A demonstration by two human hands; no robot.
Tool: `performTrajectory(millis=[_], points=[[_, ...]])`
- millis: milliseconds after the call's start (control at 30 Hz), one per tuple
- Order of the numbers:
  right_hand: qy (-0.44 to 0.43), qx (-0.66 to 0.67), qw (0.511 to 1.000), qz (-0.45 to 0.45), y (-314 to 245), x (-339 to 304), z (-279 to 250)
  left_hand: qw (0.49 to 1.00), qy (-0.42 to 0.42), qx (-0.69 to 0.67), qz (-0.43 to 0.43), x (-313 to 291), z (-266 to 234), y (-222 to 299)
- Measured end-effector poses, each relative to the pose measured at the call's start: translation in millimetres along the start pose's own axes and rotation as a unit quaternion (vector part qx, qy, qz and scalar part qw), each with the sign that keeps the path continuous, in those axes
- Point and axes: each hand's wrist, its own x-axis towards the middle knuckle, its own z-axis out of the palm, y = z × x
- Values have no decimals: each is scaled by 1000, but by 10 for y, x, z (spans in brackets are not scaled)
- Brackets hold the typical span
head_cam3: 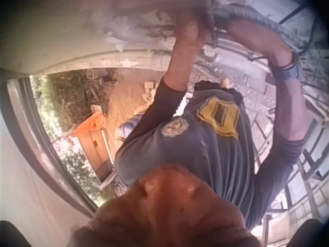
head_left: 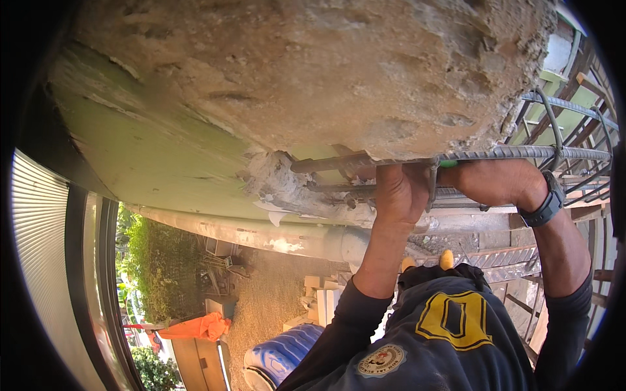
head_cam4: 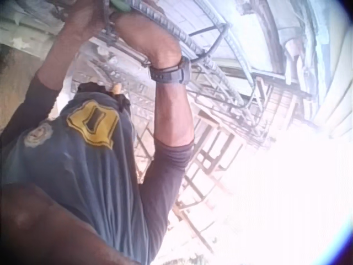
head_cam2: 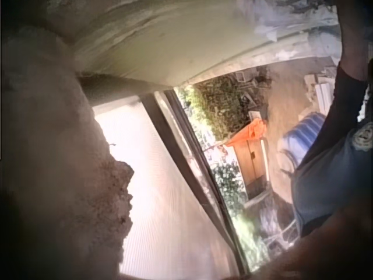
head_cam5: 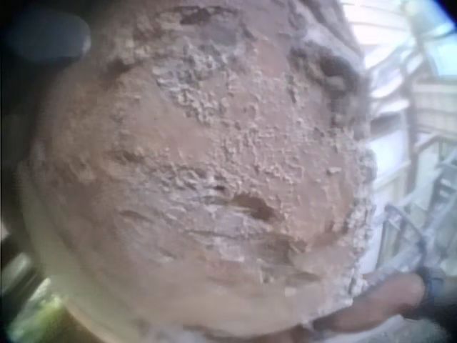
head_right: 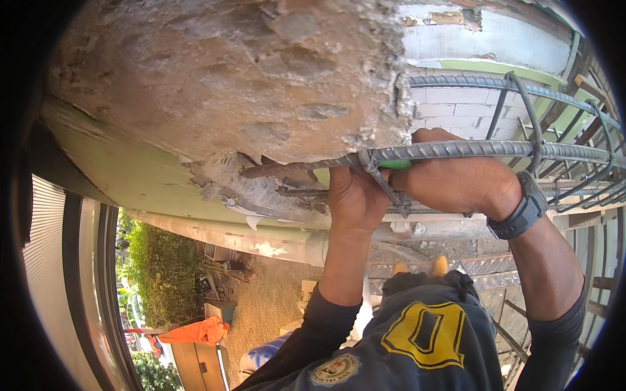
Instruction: The person secures a rebar cage into a wall opening by hand and using pliers to twist wire ties.
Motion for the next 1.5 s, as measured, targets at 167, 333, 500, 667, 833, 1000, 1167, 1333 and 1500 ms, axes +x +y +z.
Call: performTrajectory(millis=[167,333,500,667,833,1000,1167,1333,1500], points=[[-158,204,948,188,-92,47,-199,975,-177,-111,-80,151,-184,64],[20,88,972,216,-243,-72,-135,995,20,-97,23,182,-6,-76],[219,-270,919,188,-309,-109,248,993,89,67,29,192,142,-105],[292,-237,908,183,-66,-28,353,984,77,157,37,186,18,-90],[200,-202,937,201,-97,8,240,997,14,68,30,88,110,9],[47,-25,969,243,-221,-84,132,998,-41,21,48,114,-132,-193],[-156,284,909,261,-126,-13,-82,986,-130,-103,-16,143,-222,-160],[-91,278,913,283,-210,-33,-172,917,-347,-192,42,349,-409,-152],[100,-141,958,227,-379,-158,4,998,28,-55,-8,159,105,-19]])
